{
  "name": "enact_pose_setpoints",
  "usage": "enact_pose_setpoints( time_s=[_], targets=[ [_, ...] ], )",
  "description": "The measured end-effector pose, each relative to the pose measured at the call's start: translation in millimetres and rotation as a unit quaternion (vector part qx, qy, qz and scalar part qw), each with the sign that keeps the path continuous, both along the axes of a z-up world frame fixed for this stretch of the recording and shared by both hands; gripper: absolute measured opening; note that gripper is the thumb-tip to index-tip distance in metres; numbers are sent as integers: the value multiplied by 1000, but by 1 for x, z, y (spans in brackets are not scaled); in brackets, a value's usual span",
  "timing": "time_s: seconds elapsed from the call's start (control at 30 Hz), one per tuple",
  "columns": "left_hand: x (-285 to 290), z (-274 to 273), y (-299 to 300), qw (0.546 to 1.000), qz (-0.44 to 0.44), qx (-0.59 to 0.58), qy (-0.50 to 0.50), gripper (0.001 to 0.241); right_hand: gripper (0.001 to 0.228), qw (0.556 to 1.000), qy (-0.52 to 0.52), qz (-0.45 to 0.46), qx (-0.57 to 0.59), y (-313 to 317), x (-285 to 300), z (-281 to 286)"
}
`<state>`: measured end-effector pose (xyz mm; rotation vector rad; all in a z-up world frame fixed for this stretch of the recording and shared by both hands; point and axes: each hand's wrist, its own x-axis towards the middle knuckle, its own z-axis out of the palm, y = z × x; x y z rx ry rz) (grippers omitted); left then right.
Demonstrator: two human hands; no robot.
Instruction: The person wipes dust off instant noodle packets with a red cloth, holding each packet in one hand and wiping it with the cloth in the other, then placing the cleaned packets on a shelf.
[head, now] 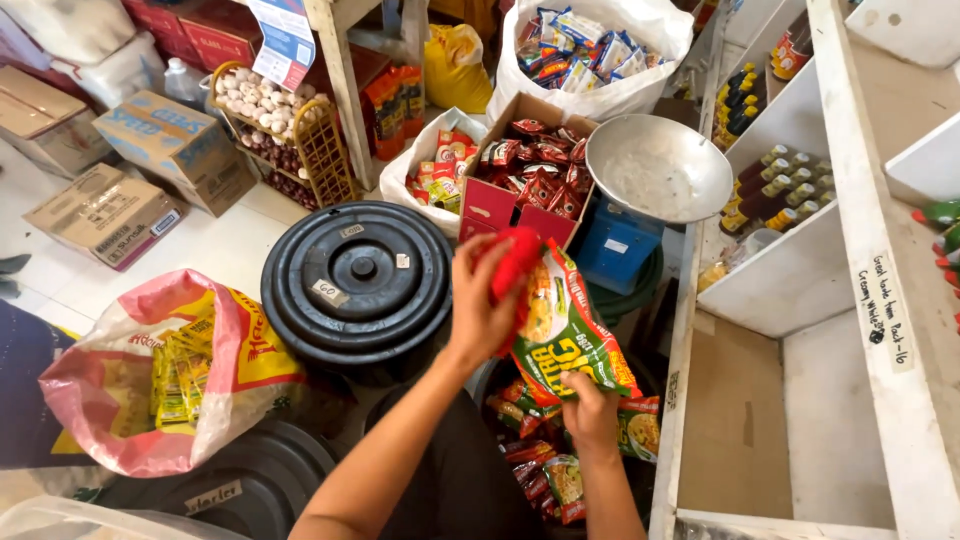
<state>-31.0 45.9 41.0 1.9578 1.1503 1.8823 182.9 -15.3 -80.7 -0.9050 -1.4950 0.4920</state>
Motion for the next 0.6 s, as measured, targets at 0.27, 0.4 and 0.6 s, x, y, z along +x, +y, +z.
enact_pose_setpoints(
  time_s=[0.27,0.4,0.6],
  targets=[
    [4,54,-39,951,-176,104,230,62,37,987,72,-7,-143,6,-26,50],
    [-3,40,-7,973,-40,73,215,58,51,994,38,-9,-99,-5,-33,85],
    [27,31,-29,982,-47,100,151,57,50,966,200,66,-149,9,-12,54]
  ],
)
